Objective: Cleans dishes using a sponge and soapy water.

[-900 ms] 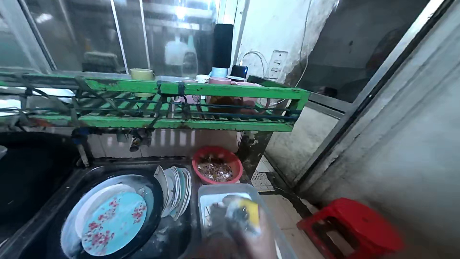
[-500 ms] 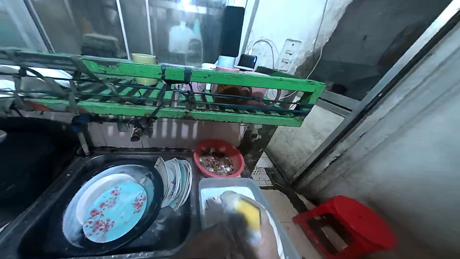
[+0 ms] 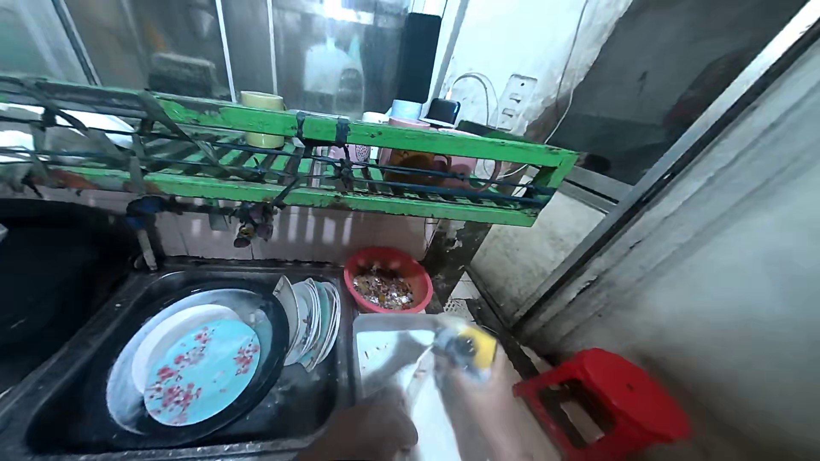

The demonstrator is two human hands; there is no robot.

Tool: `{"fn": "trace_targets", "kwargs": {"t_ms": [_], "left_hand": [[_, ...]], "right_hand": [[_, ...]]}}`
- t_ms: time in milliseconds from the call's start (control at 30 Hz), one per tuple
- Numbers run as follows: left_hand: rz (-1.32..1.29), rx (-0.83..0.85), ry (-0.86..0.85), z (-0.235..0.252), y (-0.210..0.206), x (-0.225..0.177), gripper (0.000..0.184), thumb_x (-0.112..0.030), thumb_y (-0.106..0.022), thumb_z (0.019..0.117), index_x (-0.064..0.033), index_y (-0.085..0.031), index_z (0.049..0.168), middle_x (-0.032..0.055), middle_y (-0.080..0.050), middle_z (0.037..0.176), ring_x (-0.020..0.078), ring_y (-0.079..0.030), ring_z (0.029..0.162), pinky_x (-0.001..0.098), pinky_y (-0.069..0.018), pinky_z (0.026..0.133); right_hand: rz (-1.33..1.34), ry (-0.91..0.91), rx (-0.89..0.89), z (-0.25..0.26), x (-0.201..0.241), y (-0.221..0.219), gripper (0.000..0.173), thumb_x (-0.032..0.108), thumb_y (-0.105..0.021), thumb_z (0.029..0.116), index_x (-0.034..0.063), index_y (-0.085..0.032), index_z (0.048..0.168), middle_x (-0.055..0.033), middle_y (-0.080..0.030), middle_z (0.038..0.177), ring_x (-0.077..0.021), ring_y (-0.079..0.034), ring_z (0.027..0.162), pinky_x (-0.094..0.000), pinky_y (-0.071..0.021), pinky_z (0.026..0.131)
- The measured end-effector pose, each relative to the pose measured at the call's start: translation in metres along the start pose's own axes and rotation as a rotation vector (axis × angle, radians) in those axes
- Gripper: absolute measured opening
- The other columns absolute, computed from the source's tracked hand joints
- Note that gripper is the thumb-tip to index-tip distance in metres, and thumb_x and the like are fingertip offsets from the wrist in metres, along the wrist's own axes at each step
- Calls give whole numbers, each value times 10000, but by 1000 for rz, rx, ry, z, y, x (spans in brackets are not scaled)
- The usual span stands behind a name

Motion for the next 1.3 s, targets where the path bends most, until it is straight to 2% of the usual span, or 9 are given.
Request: {"fn": "trace_targets", "kwargs": {"t_ms": [133, 267, 333, 433, 567, 700, 833, 1033, 1300], "left_hand": [[-210, -9, -13, 0, -5, 4, 489, 34, -550, 930, 3, -435, 1405, 129, -597, 1109, 178, -599, 941, 376, -514, 827], [-255, 48, -51, -3, -11, -12, 157, 60, -524, 966, -67, -554, 1054, -45, -555, 808, 37, -541, 701, 231, -492, 675], [-222, -2, -26, -2, -7, -8, 169, 62, -519, 926, -96, -481, 972, -34, -498, 741, 61, -503, 631, 247, -457, 601], [-395, -136, -65, -1, -3, -1, 262, 25, -582, 901, -47, -510, 1143, 39, -577, 860, 120, -583, 738, 319, -508, 676], [-543, -374, -442, -2, 24, -20, 436, -195, -480, 1071, 15, -487, 1453, 119, -640, 1310, 91, -630, 1143, 283, -515, 1000], [-773, -547, -460, -7, 83, -23, 388, -264, -441, 1092, -43, -559, 1389, 107, -704, 1157, 163, -697, 1010, 361, -593, 870], [-700, -429, -399, -5, 67, -11, 379, -254, -438, 1096, -31, -553, 1380, 93, -679, 1176, 133, -668, 1022, 337, -564, 893], [-699, -532, -514, 0, 69, -11, 399, -208, -398, 1095, 11, -539, 1396, 123, -638, 1305, 137, -625, 1162, 334, -517, 1012], [-579, -434, -480, -2, 43, -4, 428, -232, -394, 1093, -3, -519, 1432, 113, -621, 1351, 105, -612, 1192, 308, -513, 1024]], "right_hand": [[-20, -120, -29, 7, -6, 16, 825, 112, -816, 771, -118, -395, 1442, -249, -650, 1176, -243, -680, 998, -435, -581, 875], [50, 276, 197, -36, 58, -23, 741, 158, -847, 725, -195, -519, 1288, -206, -689, 1180, -77, -663, 1095, -239, -536, 986], [13, 103, 61, -19, 25, -10, 760, 123, -834, 736, -190, -473, 1326, -216, -677, 1152, -130, -679, 1038, -294, -565, 935], [-45, -187, -151, 9, -35, 19, 765, 108, -809, 814, -111, -420, 1436, -278, -641, 1208, -315, -667, 1060, -501, -549, 931], [-7, -18, 37, -39, 4, -21, 795, 131, -819, 784, -163, -430, 1412, -266, -651, 1238, -240, -667, 1118, -397, -548, 988], [-82, 288, 318, -57, 4, -42, 732, 310, -839, 780, -92, -587, 1338, -231, -622, 1368, -294, -583, 1309, -468, -454, 1137], [-427, 188, 84, 0, -27, -3, 671, 286, -832, 732, -86, -643, 1257, -319, -627, 1260, -506, -562, 1220, -640, -440, 1051], [-285, 516, 189, -54, 40, -53, 581, 344, -837, 750, -31, -687, 1167, -205, -712, 1145, -359, -659, 1116, -519, -512, 1006], [-184, 212, 102, -14, 4, -37, 734, 297, -821, 707, -96, -603, 1287, -282, -616, 1303, -386, -564, 1262, -507, -459, 1086]]}}
Point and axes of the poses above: each hand's wrist, its own z-axis towards the middle knuckle, its own y-axis out of the back of the hand, x = y × z, the point moved 10 cm from there along z, towards the middle knuckle
